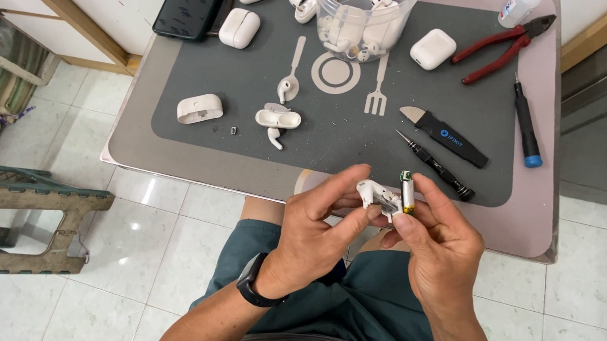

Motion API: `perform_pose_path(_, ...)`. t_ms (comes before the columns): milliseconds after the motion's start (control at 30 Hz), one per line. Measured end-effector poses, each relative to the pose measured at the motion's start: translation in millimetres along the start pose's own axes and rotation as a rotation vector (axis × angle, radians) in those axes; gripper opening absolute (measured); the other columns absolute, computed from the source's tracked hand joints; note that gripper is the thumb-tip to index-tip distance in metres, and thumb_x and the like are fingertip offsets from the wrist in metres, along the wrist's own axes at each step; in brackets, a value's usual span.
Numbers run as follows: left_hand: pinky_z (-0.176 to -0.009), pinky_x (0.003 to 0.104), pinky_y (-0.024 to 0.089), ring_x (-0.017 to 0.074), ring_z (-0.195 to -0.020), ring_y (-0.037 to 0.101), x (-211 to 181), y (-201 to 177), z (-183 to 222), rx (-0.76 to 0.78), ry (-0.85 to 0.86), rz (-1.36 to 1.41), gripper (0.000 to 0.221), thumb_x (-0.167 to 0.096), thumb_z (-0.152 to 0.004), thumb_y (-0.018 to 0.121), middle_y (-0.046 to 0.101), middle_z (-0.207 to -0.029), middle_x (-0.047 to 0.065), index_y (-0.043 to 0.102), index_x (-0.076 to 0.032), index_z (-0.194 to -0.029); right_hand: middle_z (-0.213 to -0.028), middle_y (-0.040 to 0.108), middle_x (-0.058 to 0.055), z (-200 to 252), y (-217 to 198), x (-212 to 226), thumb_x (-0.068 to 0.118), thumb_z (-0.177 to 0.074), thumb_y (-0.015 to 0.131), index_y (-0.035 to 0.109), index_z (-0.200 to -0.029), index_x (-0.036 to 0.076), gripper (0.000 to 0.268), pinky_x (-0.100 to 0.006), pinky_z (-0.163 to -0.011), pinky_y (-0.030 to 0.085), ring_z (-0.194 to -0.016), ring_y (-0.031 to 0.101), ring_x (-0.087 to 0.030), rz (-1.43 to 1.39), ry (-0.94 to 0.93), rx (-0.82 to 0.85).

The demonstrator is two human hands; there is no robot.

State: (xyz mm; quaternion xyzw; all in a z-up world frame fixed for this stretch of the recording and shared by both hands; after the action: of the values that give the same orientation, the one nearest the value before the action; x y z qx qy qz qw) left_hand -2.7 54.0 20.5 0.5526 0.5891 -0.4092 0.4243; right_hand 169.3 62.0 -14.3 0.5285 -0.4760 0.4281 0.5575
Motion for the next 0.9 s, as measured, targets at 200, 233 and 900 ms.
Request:
perform_pose_path(200,-0.090,0.029,0.067,0.0177,-0.095,0.079,-7.4,-4.3,2.9,-0.033,0.075,-0.131,0.044,-0.009,-0.094,0.072,0.077,-0.110,0.008,0.059,-0.008,-0.136,-0.111,0.072,-0.023,-4.1,-0.1,-8.8,0.006,-0.087,0.067,0.048,-0.150,-0.008,0.067,-0.032,-0.057,0.063,-0.080,0.072,-0.028,-0.097,0.085,0.088)
perform_pose_path(233,-0.090,0.029,0.067,0.0177,-0.095,0.079,-3.3,-4.6,3.4,-0.033,0.075,-0.130,0.044,-0.009,-0.094,0.072,0.077,-0.110,0.008,0.059,-0.008,-0.136,-0.111,0.072,-0.023,-5.4,-3.5,-12.8,0.006,-0.087,0.067,0.048,-0.150,-0.008,0.067,-0.032,-0.057,0.063,-0.080,0.072,-0.028,-0.097,0.085,0.087)
perform_pose_path(900,-0.094,0.032,0.067,0.0214,-0.106,0.077,14.2,-7.9,2.4,-0.091,0.027,0.125,0.036,-0.002,-0.094,0.074,0.075,-0.114,0.011,0.062,-0.005,-0.127,-0.137,0.060,-0.031,6.6,25.3,47.2,-0.010,-0.085,0.075,0.065,-0.104,-0.008,0.021,-0.041,-0.097,0.064,-0.118,0.069,-0.037,0.453,-0.557,0.034)
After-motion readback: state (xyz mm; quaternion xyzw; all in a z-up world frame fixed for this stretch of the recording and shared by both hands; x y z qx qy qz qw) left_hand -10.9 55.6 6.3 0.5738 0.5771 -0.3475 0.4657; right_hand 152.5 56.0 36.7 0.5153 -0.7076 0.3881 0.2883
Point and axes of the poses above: each hand's wrist, its own z-axis away from the middle knuckle, its own y-axis out of the palm, x = y × z, the point moved 6 cm from there along -z, towards the middle knuckle
